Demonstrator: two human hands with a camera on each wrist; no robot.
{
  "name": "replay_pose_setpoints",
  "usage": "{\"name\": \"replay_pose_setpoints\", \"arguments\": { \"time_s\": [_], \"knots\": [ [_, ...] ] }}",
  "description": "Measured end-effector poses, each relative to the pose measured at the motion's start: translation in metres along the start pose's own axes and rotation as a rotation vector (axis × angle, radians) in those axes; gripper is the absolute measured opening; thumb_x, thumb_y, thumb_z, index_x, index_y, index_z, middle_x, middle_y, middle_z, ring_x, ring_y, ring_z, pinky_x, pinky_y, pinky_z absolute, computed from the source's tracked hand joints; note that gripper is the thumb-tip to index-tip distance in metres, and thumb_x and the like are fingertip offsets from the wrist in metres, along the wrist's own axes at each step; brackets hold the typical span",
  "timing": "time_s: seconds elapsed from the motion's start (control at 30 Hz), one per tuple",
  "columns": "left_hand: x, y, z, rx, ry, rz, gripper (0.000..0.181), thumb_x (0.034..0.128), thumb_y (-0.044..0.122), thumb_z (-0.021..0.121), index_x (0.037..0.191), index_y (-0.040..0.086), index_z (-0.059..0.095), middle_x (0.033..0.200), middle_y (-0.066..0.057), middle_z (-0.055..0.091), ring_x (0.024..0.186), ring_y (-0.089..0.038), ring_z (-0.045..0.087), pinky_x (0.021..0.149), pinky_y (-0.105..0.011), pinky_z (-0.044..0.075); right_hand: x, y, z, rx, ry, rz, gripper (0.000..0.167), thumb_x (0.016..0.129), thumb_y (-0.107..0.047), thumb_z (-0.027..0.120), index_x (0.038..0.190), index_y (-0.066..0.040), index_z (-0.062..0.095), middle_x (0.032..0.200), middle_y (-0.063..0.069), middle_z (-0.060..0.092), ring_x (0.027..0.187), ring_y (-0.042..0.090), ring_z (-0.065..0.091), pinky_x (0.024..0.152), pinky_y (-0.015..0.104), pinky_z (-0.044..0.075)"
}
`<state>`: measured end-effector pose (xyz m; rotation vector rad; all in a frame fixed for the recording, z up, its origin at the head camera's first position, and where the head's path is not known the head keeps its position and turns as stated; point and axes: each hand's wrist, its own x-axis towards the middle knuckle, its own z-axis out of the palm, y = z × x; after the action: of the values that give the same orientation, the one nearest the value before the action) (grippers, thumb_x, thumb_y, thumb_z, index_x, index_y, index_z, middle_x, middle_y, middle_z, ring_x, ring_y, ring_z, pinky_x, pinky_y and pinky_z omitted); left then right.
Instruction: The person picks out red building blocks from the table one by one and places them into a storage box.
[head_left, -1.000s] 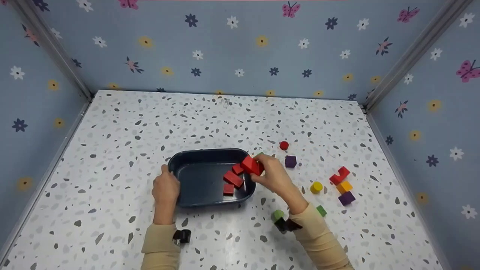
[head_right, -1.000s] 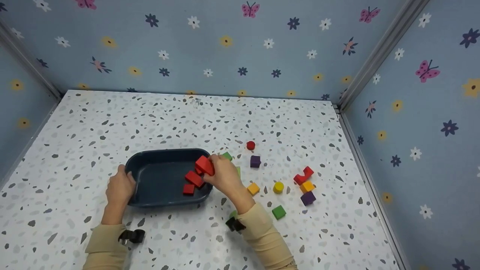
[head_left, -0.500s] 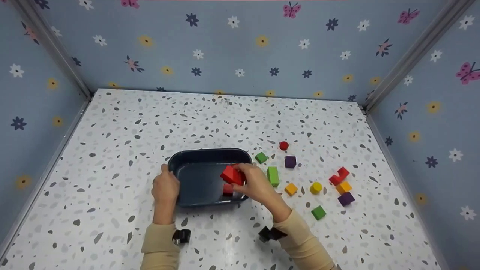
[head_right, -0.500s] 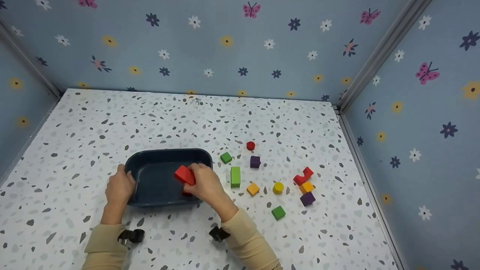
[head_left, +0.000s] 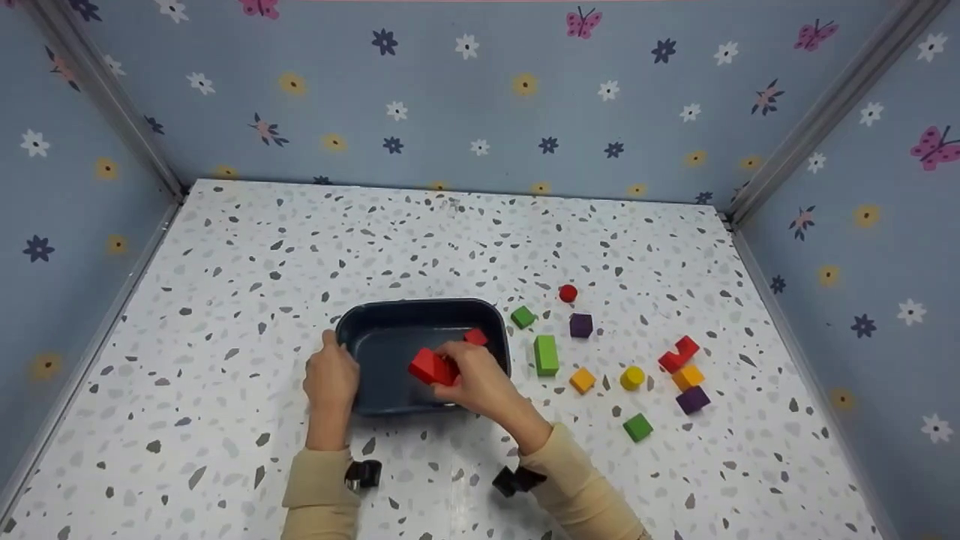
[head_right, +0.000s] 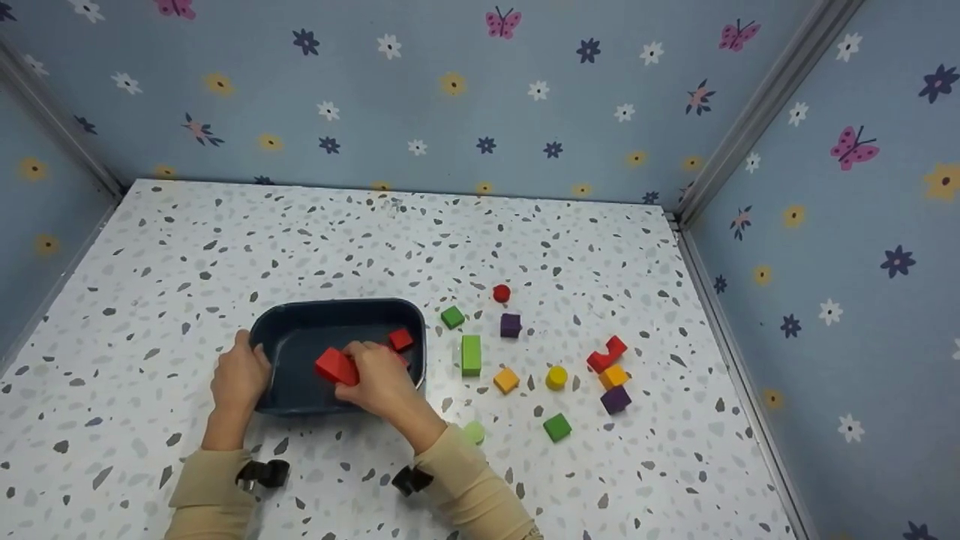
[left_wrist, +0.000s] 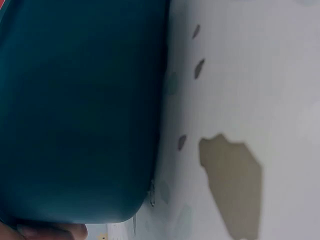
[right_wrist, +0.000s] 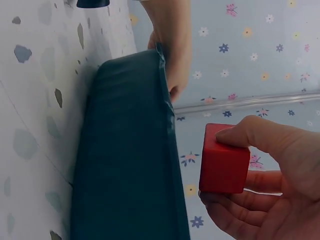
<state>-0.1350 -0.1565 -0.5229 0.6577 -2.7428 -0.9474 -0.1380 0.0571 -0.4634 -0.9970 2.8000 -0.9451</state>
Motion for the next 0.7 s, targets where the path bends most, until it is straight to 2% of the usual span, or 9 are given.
{"name": "replay_pose_setpoints", "arguments": {
  "time_s": [0.3,0.7],
  "knots": [
    [0.0,0.0,0.0,0.006,0.008,-0.006,0.019,0.0909,0.011,0.043,0.106,0.0,0.042,0.085,-0.036,0.056,0.076,-0.048,0.056,0.056,-0.056,0.041,0.006,0.002,0.016,-0.028,-0.031,-0.03,0.034,0.069,-0.018,0.07,0.098,-0.003,0.06,0.081,0.002,0.06,0.069,0.01,0.051,0.059,0.018,0.04],
    [0.0,-0.001,0.001,0.0,0.029,-0.002,0.018,0.0901,0.012,0.044,0.104,0.001,0.042,0.084,-0.036,0.056,0.075,-0.048,0.056,0.055,-0.057,0.04,0.016,0.008,0.036,-0.078,-0.147,-0.019,0.035,0.073,-0.019,0.071,0.101,-0.002,0.061,0.087,0.003,0.062,0.072,0.008,0.053,0.063,0.017,0.04]
  ]
}}
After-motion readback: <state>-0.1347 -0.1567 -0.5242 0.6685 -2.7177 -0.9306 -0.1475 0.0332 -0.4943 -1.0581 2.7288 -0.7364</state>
